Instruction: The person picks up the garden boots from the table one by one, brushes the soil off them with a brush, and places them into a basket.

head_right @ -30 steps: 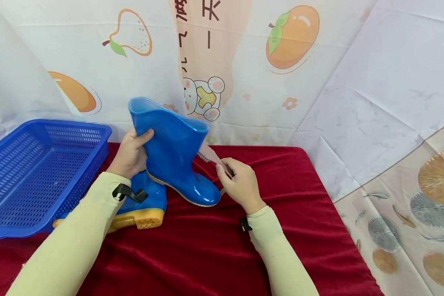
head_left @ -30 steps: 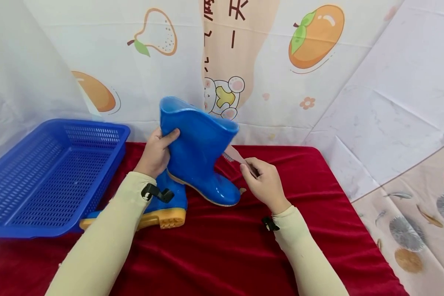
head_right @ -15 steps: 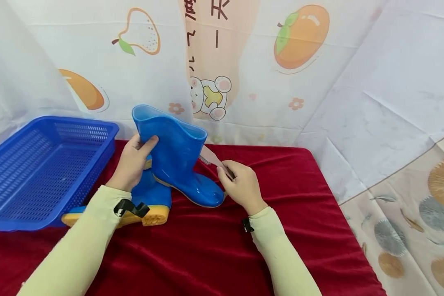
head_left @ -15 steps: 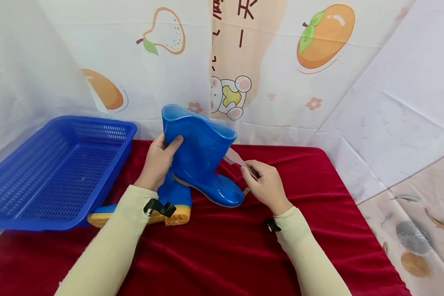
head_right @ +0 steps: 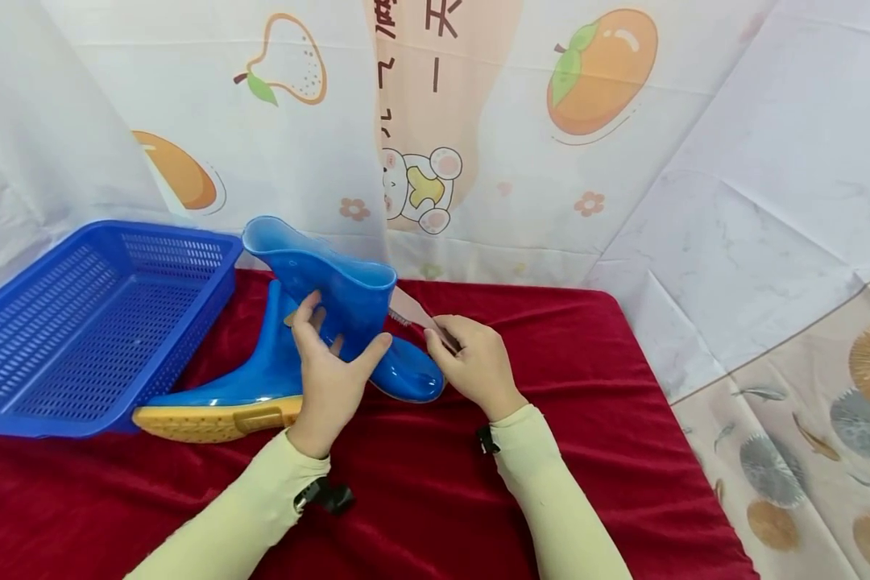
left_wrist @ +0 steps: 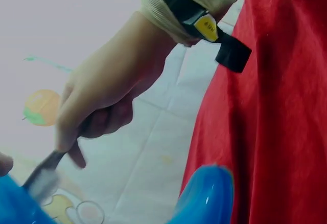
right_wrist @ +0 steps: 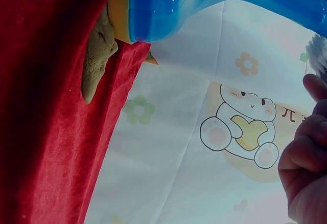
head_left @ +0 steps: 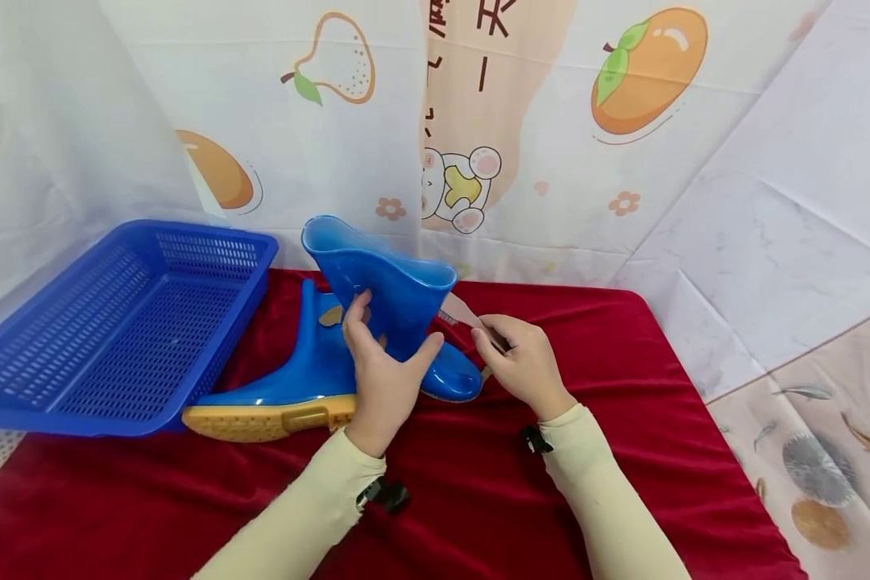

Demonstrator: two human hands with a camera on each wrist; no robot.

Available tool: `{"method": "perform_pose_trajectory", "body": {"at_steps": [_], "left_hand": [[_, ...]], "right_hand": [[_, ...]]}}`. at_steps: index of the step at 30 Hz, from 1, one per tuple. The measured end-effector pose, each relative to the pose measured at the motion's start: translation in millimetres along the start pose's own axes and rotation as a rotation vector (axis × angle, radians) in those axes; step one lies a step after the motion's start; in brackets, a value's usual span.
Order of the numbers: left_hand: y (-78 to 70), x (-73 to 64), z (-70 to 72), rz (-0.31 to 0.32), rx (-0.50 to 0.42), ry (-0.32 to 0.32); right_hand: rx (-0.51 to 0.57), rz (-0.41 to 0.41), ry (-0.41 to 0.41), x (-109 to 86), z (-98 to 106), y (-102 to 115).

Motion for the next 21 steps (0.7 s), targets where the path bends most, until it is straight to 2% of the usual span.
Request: {"method": "perform_pose_trajectory", "body": {"at_steps": [5, 10, 14, 18, 21], "left_hand": [[0.0, 1.5, -10.5, -0.042, 0.005, -0.094], [0.5, 3.2, -16.3, -0.126, 0.026, -0.151], [-0.1, 3.9, -18.4, -0.186, -0.027, -0.142], [-0.1, 6.0, -15.8, -0.168, -0.124, -0.109], [0.4, 8.0, -9.5, -0.145, -0.148, -0.118]], "right_hand": [[-0.01, 0.049, 0.007, -1.4, 1.5, 0.7], [-0.012, 0.125, -0.007, -1.9, 2.3, 4.7], [-0.034, 0.162, -0.015, -2.4, 2.1, 7.4], [-0.045, 0.144, -0.03, -1.7, 4.6, 6.4], [-0.03, 0.11, -0.067, 0.2, 10.2, 3.9]]}}
Point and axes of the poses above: each hand's wrist, its own x-axis towards the middle knuckle, its own z-axis out of the back of the hand, y = z × x, the point moved 4 cm from there along x, towards the middle knuckle, and after that the axes turned 7 degrees about -z, right-handed, at the moved point
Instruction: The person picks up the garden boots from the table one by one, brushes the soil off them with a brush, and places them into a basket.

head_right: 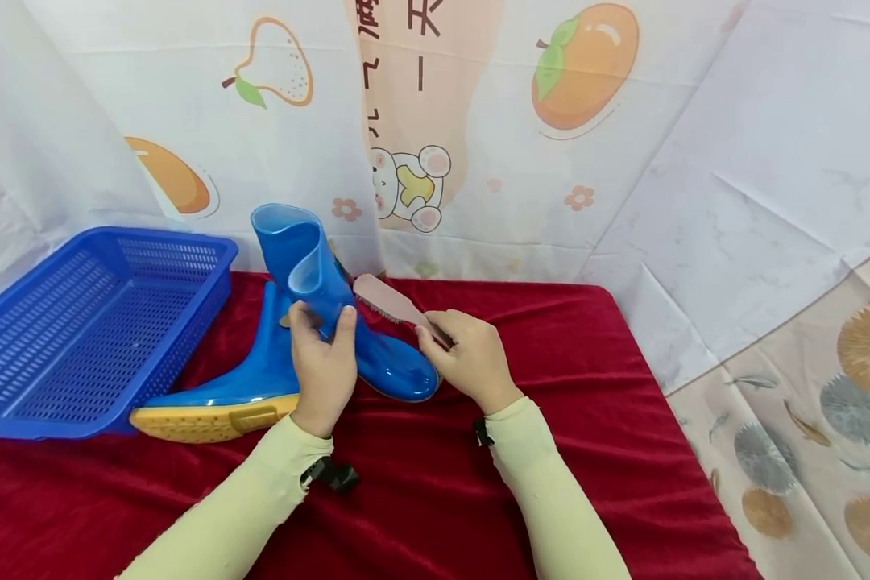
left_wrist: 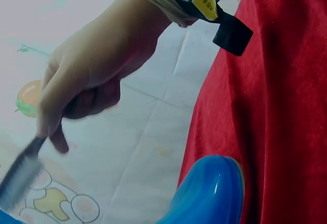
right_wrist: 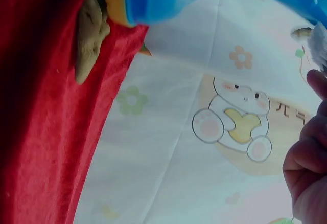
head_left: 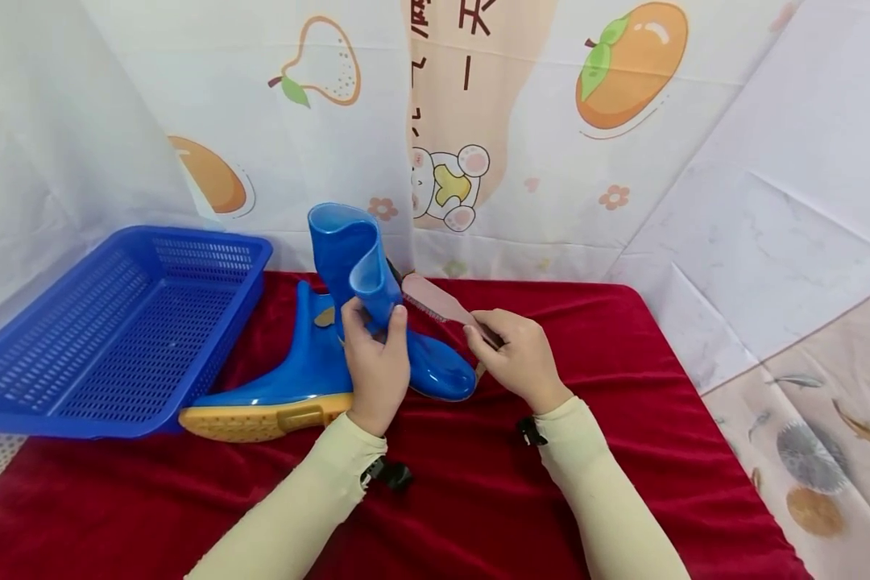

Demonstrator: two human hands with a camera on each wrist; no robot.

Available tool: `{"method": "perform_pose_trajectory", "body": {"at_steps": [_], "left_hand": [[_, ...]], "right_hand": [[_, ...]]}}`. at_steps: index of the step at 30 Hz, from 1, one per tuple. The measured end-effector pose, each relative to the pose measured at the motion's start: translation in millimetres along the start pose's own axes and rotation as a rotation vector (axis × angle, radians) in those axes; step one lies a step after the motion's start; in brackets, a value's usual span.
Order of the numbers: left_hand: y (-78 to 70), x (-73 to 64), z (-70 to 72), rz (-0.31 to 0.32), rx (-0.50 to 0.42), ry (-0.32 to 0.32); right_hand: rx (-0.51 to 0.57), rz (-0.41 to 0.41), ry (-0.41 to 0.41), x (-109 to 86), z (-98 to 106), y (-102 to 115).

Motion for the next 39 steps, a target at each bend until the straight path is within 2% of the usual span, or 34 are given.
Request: {"method": "perform_pose_trajectory", "body": {"at_steps": [6, 12, 16, 23, 26, 31, 35, 39], "left_hand": [[0.3, -2.1, 10.5, -0.001, -0.021, -0.018], [-0.1, -1.5, 11.4, -0.028, -0.059, -0.001], [-2.4, 9.9, 8.8, -0.022, -0.051, 0.034], [-10.1, 40.4, 6.1, 0.005, -0.035, 0.111], [-11.1, 51.2, 6.8, 0.05, -0.046, 0.153], [-13.2, 68.1, 4.2, 0.14, -0.079, 0.301], [-22.7, 86.8, 2.2, 0.126, -0.054, 0.467], [-26.5, 105.1, 8.9, 0.082, -0.003, 0.634]], "right_hand": [[0.042, -0.061, -0.098, 4.2, 10.7, -6.7], [0.042, -0.083, -0.133, 4.4, 12.9, -10.4], [0.046, -0.091, -0.144, 4.3, 13.8, -12.8], [0.083, -0.102, -0.204, 4.9, 18.2, -16.8], [0.107, -0.091, -0.207, 4.8, 19.3, -16.1], [0.124, -0.07, -0.178, 5.0, 21.0, -13.5], [0.16, -0.057, -0.198, 6.4, 26.0, -11.2], [0.179, -0.027, -0.215, 6.1, 27.6, -9.6]]}}
Point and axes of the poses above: each hand's wrist, its own x-axis towards the middle knuckle, its own z-axis out of the back of the hand, y = z × x, the point moved 4 cm from there along x, towards the middle knuckle, and after that the axes turned 7 degrees about -z, right-handed, at the moved point
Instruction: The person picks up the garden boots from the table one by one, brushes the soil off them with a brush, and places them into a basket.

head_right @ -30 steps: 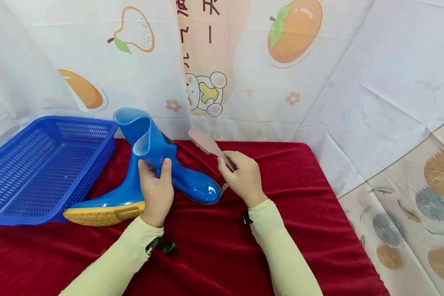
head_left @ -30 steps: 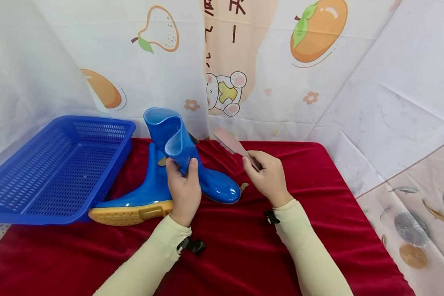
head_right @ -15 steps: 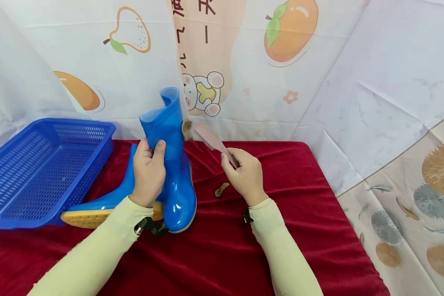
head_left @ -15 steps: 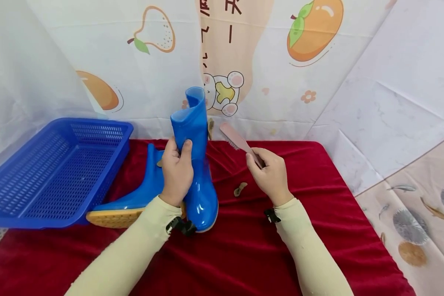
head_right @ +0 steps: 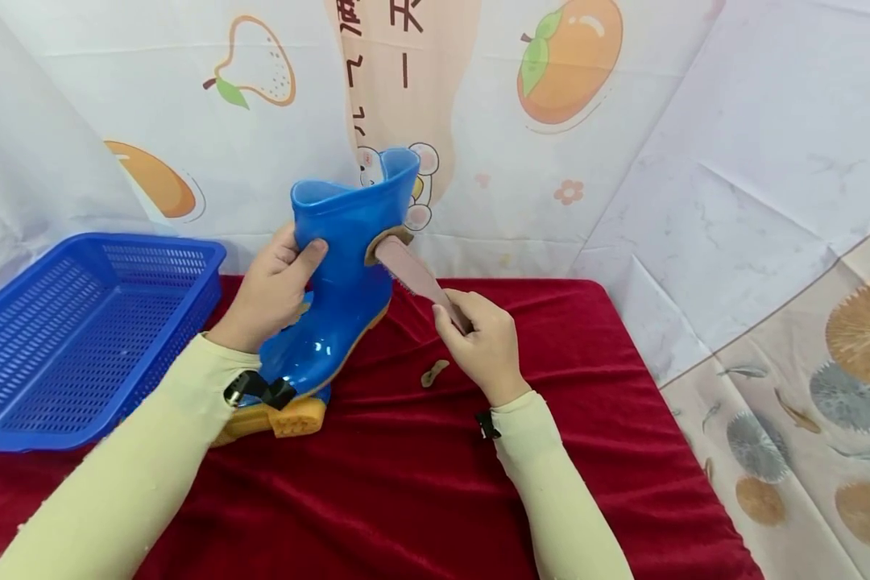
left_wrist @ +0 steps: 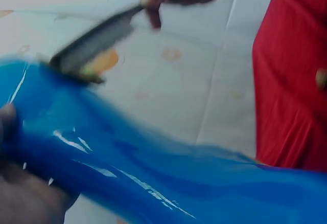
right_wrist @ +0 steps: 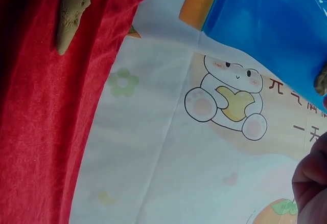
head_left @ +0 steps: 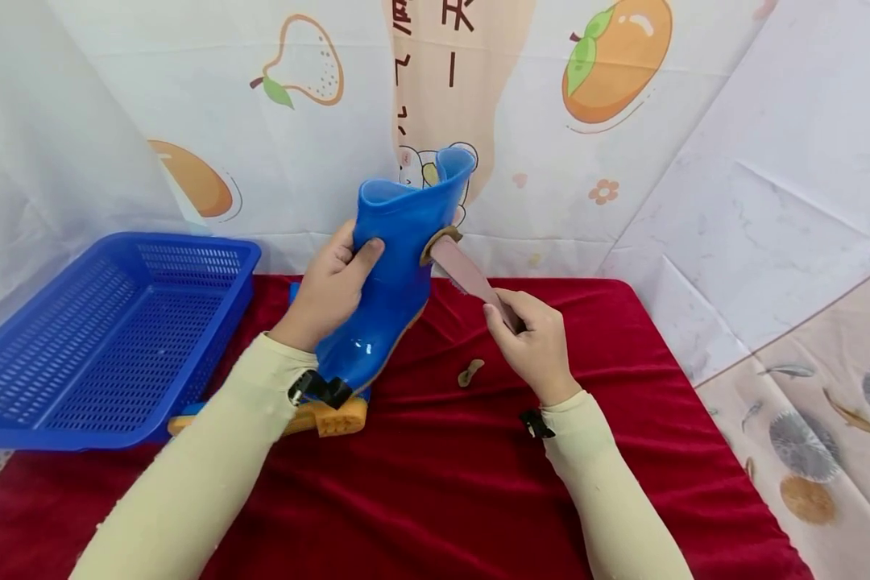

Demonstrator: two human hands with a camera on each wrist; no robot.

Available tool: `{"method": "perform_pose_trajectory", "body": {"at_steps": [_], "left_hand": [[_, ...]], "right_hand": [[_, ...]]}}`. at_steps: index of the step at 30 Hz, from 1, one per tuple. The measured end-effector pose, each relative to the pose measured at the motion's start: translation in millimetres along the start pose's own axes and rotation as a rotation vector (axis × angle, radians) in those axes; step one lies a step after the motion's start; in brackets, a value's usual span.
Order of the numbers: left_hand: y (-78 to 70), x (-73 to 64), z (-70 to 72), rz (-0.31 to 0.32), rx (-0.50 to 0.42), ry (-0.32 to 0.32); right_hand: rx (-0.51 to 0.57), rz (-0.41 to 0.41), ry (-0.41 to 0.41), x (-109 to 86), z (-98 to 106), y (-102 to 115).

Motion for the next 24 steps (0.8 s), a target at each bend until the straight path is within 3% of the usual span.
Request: {"method": "perform_pose_trajectory", "body": {"at_steps": [7, 10, 14, 18, 24], "left_hand": [[24.3, -4.4, 25.1, 0.077, 0.044, 0.139], [35.2, -11.0, 24.2, 0.114, 0.043, 0.185], [45.3, -18.9, 12.4, 0.119, 0.03, 0.21], [48.0, -27.6, -1.3, 0.115, 0.099, 0.171], [53.2, -47.6, -7.6, 0.187, 0.293, 0.01]], "right_hand": [[-0.106, 0.072, 0.057, -4.4, -8.5, 0.8], [-0.166, 0.091, 0.086, -7.4, -11.8, -1.6], [-0.229, 0.1, 0.105, -10.6, -14.4, -6.4], [-0.24, 0.091, 0.107, -13.1, -16.3, -10.6], [-0.234, 0.087, 0.106, -14.0, -22.5, -13.8]]}}
Point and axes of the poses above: each hand's wrist, its own x-axis towards the middle knuckle, its own z-axis out of the back of the hand, y = z × x, the point moved 4 cm from there along x, towards the middle knuckle, and after that the axes turned 7 degrees about -z, right-handed, at the moved point
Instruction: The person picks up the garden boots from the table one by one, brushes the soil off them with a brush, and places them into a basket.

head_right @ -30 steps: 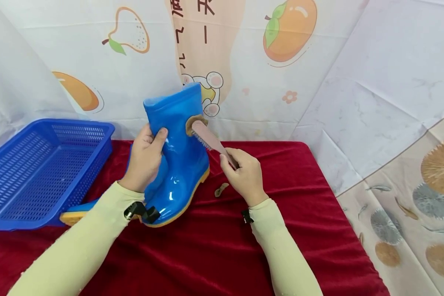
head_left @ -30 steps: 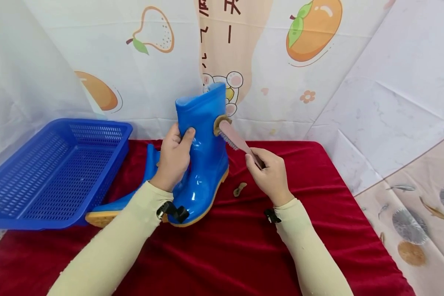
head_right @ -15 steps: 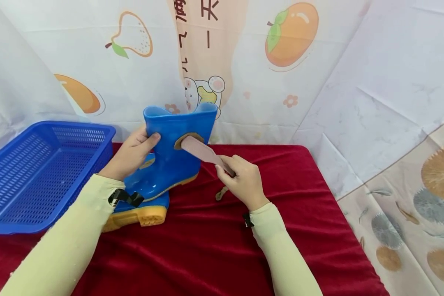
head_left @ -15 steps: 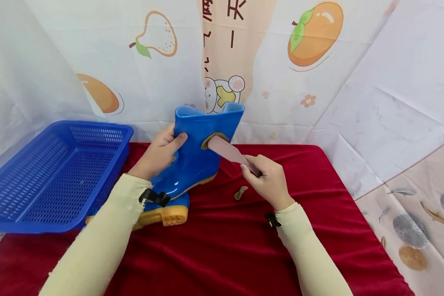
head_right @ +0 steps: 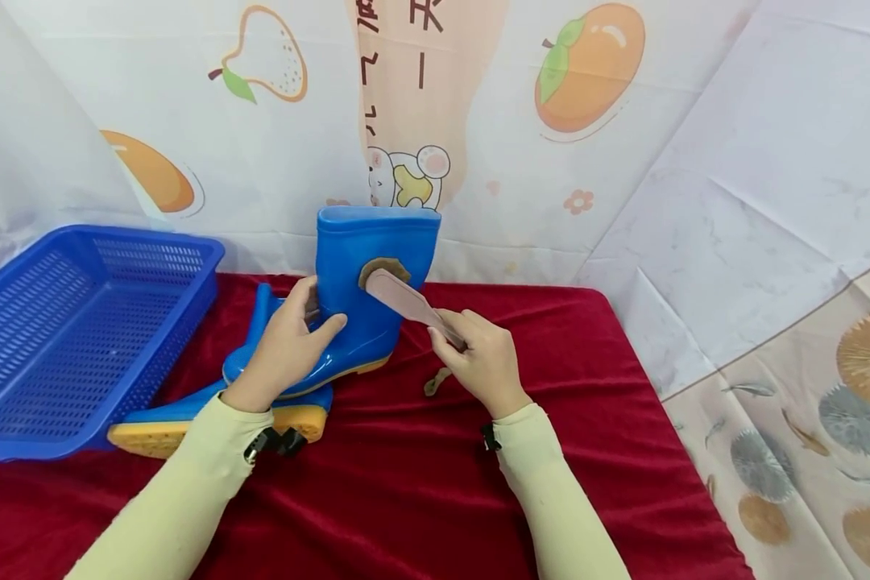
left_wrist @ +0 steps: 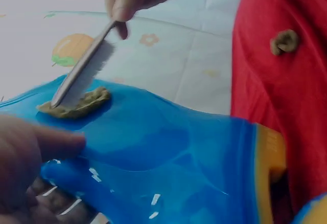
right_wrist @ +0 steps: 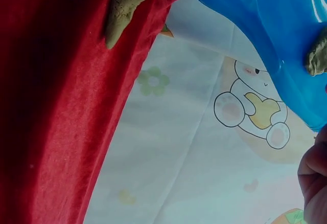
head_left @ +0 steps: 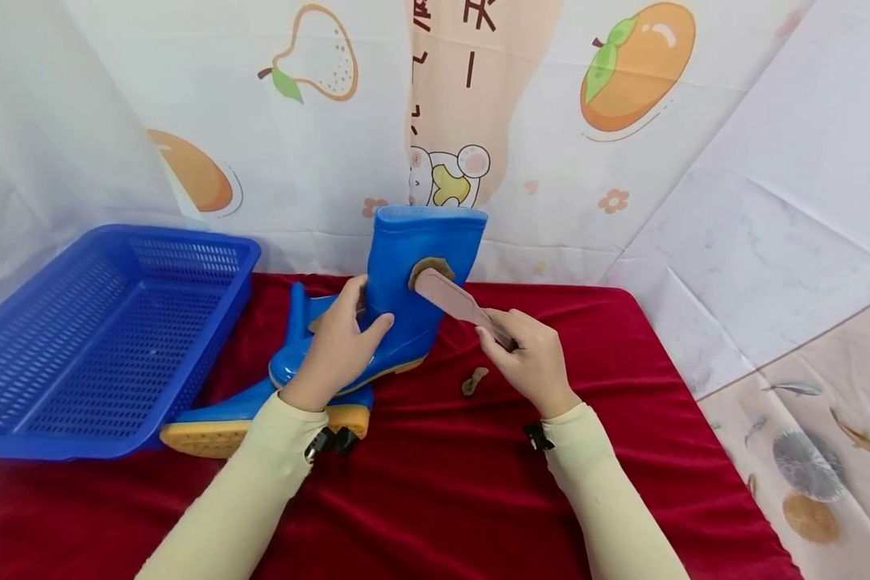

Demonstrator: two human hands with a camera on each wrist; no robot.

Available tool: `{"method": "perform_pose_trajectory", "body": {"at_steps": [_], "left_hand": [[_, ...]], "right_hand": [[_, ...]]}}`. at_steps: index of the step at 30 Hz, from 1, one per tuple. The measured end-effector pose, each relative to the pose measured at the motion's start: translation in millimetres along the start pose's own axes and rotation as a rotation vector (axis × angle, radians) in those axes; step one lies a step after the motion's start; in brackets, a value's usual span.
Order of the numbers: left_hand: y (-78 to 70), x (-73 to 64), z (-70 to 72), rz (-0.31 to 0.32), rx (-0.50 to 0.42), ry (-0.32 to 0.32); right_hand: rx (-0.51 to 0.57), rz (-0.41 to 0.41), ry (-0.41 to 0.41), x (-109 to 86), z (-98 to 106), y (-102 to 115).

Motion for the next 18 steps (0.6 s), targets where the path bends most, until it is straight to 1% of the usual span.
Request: {"method": "perform_pose_trajectory", "body": {"at_steps": [2, 4, 7, 10, 12, 15, 18], "left_hand": [[1.0, -2.5, -0.7, -0.001, 0.033, -0.046], [1.1, -2.3, 0.2, -0.035, 0.043, -0.08], [1.3, 0.3, 5.8, -0.093, 0.069, -0.106], [1.1, 3.1, 16.7, -0.133, 0.099, -0.118], [1.5, 4.9, 24.4, -0.149, 0.126, -0.112], [4.6, 7.7, 32.0, -0.152, 0.152, -0.073], [10.5, 10.0, 33.8, -0.112, 0.163, -0.018]], "right_hand": [[0.002, -0.005, 0.0, 0.0, -1.8, -0.2], [0.006, -0.012, 0.001, -0.2, -3.7, -0.6], [0.015, -0.016, -0.009, -0.4, -5.4, -0.9], [0.031, -0.014, -0.026, 0.1, -6.4, -1.4], [0.035, -0.016, -0.028, 0.4, -6.8, -1.9], [0.027, -0.015, -0.017, 0.3, -7.9, -2.3], [0.013, -0.02, 0.002, -1.2, -9.6, -3.3]]}}
Point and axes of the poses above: each hand's wrist, its own x-axis towards the middle knuckle, its own z-axis out of the back of the hand, y = z × x, the point moved 4 cm from there along x, towards the middle knuckle, and after that the axes turned 7 degrees about -z, right-handed, at the moved point
